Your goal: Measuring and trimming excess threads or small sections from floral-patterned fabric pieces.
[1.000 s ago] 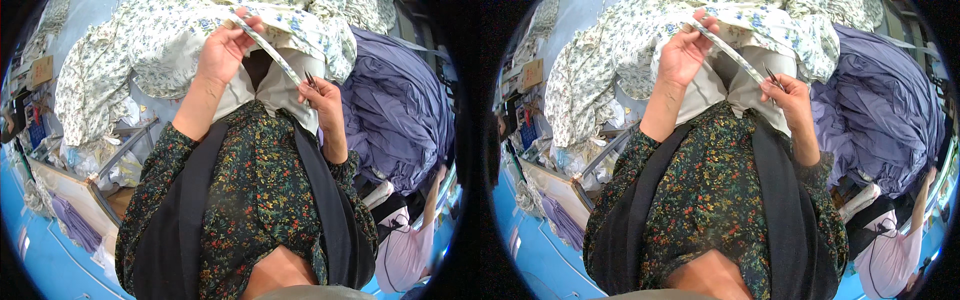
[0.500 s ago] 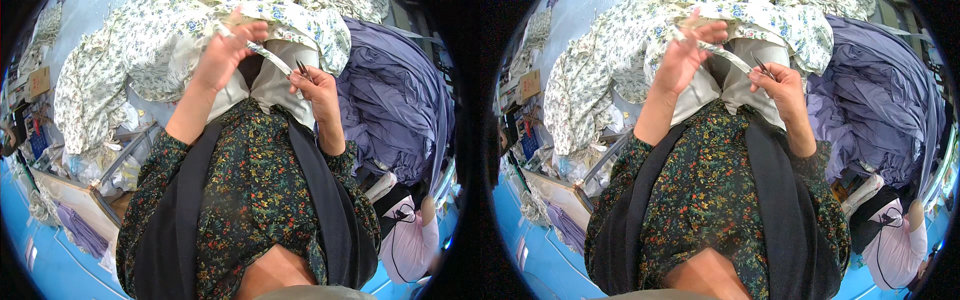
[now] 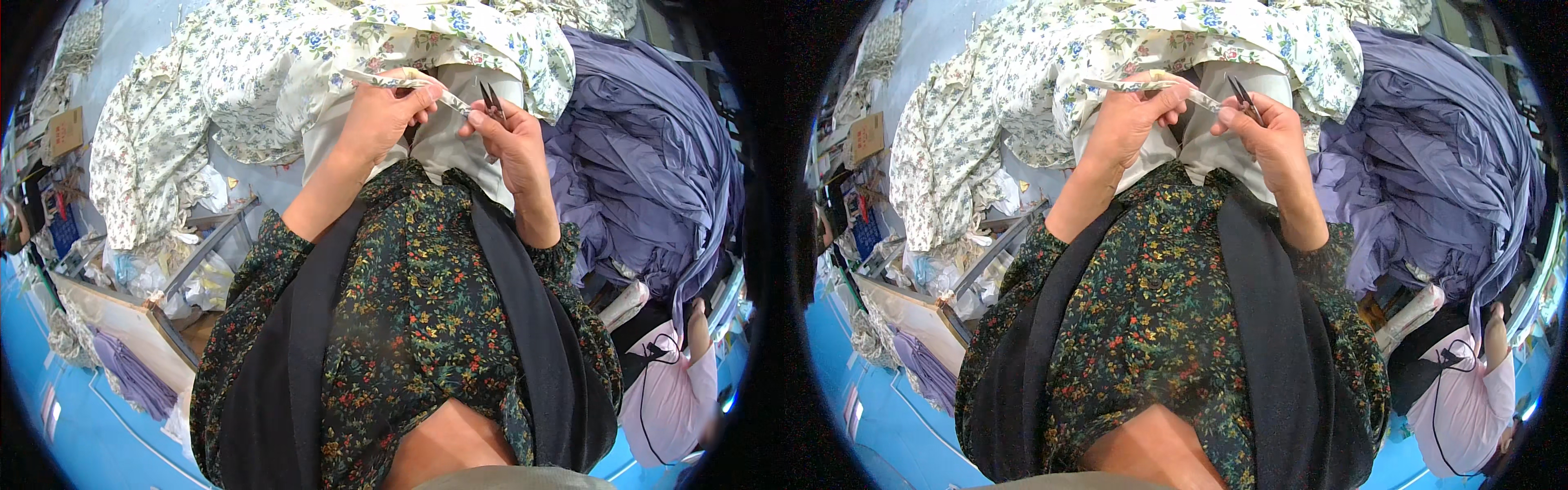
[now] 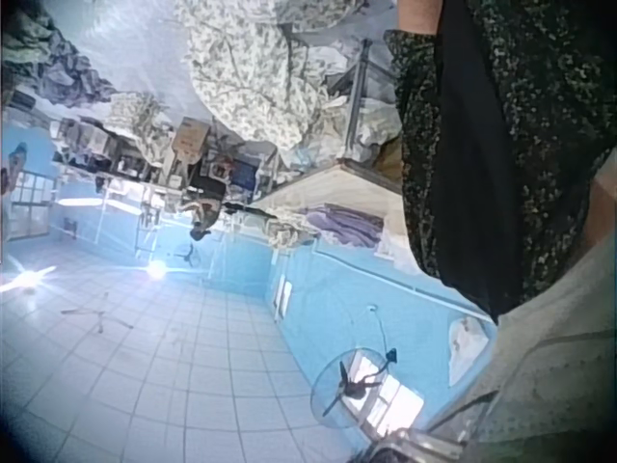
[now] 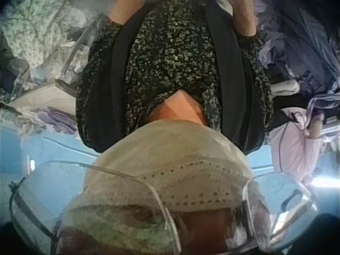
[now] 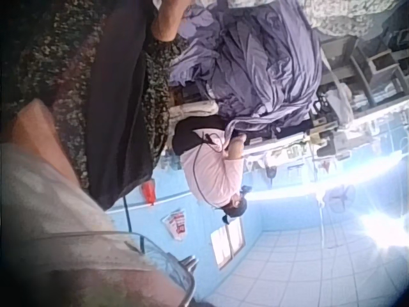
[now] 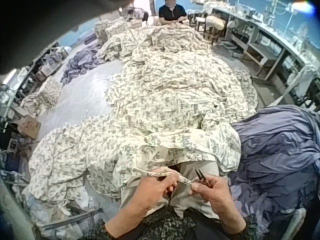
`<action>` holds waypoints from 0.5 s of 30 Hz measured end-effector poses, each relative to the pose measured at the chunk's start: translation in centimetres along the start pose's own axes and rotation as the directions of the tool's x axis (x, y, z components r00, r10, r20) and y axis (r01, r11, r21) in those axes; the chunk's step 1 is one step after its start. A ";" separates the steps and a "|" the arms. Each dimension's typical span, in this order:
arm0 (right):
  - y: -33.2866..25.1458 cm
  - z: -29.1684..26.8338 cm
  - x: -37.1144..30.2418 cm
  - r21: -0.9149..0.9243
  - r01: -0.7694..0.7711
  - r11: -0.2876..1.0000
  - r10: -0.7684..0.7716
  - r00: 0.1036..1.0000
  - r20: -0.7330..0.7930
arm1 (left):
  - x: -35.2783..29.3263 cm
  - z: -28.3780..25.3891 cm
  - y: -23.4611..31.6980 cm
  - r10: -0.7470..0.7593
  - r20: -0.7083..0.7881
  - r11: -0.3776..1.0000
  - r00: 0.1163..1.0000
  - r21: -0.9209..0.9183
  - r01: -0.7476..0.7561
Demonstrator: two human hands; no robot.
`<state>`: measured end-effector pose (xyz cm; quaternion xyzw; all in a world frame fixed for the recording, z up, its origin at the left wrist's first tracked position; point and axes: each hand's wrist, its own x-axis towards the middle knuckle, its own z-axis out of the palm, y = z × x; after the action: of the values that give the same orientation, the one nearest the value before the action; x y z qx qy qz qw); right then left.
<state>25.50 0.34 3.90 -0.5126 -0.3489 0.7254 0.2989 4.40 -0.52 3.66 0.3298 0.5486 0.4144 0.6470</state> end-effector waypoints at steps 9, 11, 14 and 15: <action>-0.3 -0.1 -0.4 -0.169 0.164 0.972 -0.177 0.982 -0.060 | 0.0 -1.4 0.6 0.074 -0.026 0.993 0.997 -0.092 -0.076; -0.5 -0.1 -0.3 -0.221 0.179 0.959 -0.195 0.979 -0.052 | -0.1 -2.6 1.4 -0.016 0.033 0.986 0.999 -0.164 0.021; -0.4 0.8 -0.1 -0.217 0.002 0.976 -0.010 0.999 -0.034 | 1.0 -7.9 4.5 0.337 -0.111 0.752 0.935 -0.566 -0.338; 0.2 1.7 0.3 -0.095 -0.018 0.995 0.018 1.000 -0.005 | 1.3 -8.6 7.1 0.465 -0.171 0.652 0.869 -0.597 -0.466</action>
<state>23.82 0.15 3.98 -0.5309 -0.3776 0.7096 0.2684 -5.18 3.55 7.77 0.2269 0.2787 0.7232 0.5898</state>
